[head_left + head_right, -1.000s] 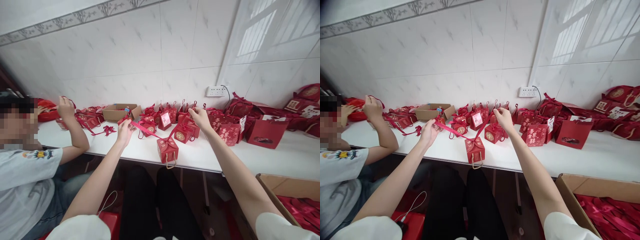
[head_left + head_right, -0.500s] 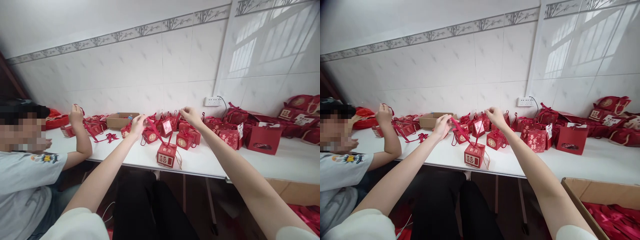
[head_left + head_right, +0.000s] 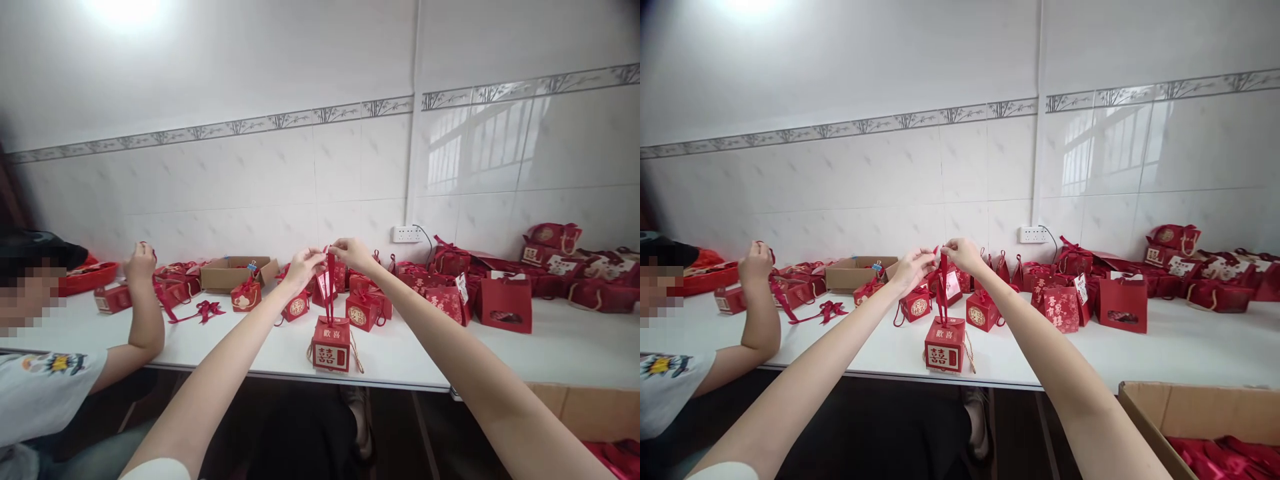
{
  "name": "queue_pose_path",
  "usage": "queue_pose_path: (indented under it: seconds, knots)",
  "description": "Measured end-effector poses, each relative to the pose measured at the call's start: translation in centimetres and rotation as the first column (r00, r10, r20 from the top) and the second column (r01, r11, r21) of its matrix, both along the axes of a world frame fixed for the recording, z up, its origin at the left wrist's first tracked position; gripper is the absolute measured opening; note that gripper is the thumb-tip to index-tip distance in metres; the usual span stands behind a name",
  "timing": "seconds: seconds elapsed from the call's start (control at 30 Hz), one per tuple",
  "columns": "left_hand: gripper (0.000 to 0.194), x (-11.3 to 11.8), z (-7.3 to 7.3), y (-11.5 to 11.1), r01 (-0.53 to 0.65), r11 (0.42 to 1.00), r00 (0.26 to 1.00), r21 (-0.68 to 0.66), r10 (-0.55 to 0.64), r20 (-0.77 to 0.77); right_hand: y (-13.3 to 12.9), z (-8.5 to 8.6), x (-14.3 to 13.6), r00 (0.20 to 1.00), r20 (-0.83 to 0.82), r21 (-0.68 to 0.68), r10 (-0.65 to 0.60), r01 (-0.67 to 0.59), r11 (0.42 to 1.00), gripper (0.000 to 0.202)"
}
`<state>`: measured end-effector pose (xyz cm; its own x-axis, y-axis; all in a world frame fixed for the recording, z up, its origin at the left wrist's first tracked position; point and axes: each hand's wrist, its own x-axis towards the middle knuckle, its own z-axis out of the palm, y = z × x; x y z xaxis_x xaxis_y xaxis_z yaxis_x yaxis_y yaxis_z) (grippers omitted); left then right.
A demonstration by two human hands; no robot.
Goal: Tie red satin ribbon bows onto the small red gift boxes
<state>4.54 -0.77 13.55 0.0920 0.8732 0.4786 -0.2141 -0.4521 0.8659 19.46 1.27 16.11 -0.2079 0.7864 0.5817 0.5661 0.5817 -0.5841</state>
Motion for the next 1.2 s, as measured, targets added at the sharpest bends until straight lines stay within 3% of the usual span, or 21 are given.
queue_pose_path:
  seconds: [0.1,0.33,0.47,0.57,0.63,0.7,0.77,0.9,1.03,1.2]
  knots:
    - [0.026,-0.2,-0.5,0.4,-0.049,0.999,0.999,0.022,0.049,-0.012,-0.2,0.0,-0.1,1.0,0.019,0.013,0.014,-0.014,1.0,0.018]
    - [0.007,-1.7,-1.7,1.6,-0.177,0.984,0.983,-0.015,0.176,-0.056,-0.9,-1.2,0.9,1.0,0.009,-0.026,-0.006,0.006,1.0,0.017]
    - [0.005,-5.1,-3.1,2.0,-0.251,0.967,0.949,-0.037,0.238,-0.205,-1.8,-2.6,3.6,1.0,0.012,-0.092,-0.016,0.017,0.996,0.022]
    - [0.007,-8.4,-4.7,2.0,-0.287,0.957,0.891,-0.043,0.25,-0.38,-3.2,-3.3,7.2,0.999,0.029,-0.168,0.019,-0.014,0.986,0.023]
    - [0.012,-10.0,-5.9,1.9,-0.29,0.956,0.835,-0.039,0.233,-0.498,-4.0,-3.7,10.0,0.991,0.03,-0.307,0.128,-0.113,0.945,0.026]
    - [0.017,-10.6,-7.2,1.6,-0.275,0.961,0.782,-0.026,0.208,-0.588,-4.3,-4.3,12.3,0.956,0.049,-0.502,0.289,-0.226,0.835,0.036]
    - [0.016,-10.0,-8.5,1.2,-0.229,0.973,0.732,-0.029,0.153,-0.663,-3.9,-5.4,13.3,0.927,0.037,-0.586,0.373,-0.282,0.76,0.048]
    - [0.02,-7.4,-10.8,0.8,-0.099,0.988,0.63,-0.12,-0.031,-0.776,-2.1,-9.1,10.7,0.958,0.031,-0.546,0.284,-0.222,0.808,0.057]
    - [0.029,-5.8,-12.4,1.3,-0.031,0.979,0.566,-0.199,-0.147,-0.811,-1.6,-12.9,5.9,0.944,0.207,-0.527,0.259,-0.115,0.842,0.041]
    - [0.027,-5.6,-14.2,2.0,0.026,0.961,0.644,-0.276,-0.227,-0.73,-1.7,-14.8,3.6,0.944,0.267,-0.46,0.193,-0.051,0.886,0.026]
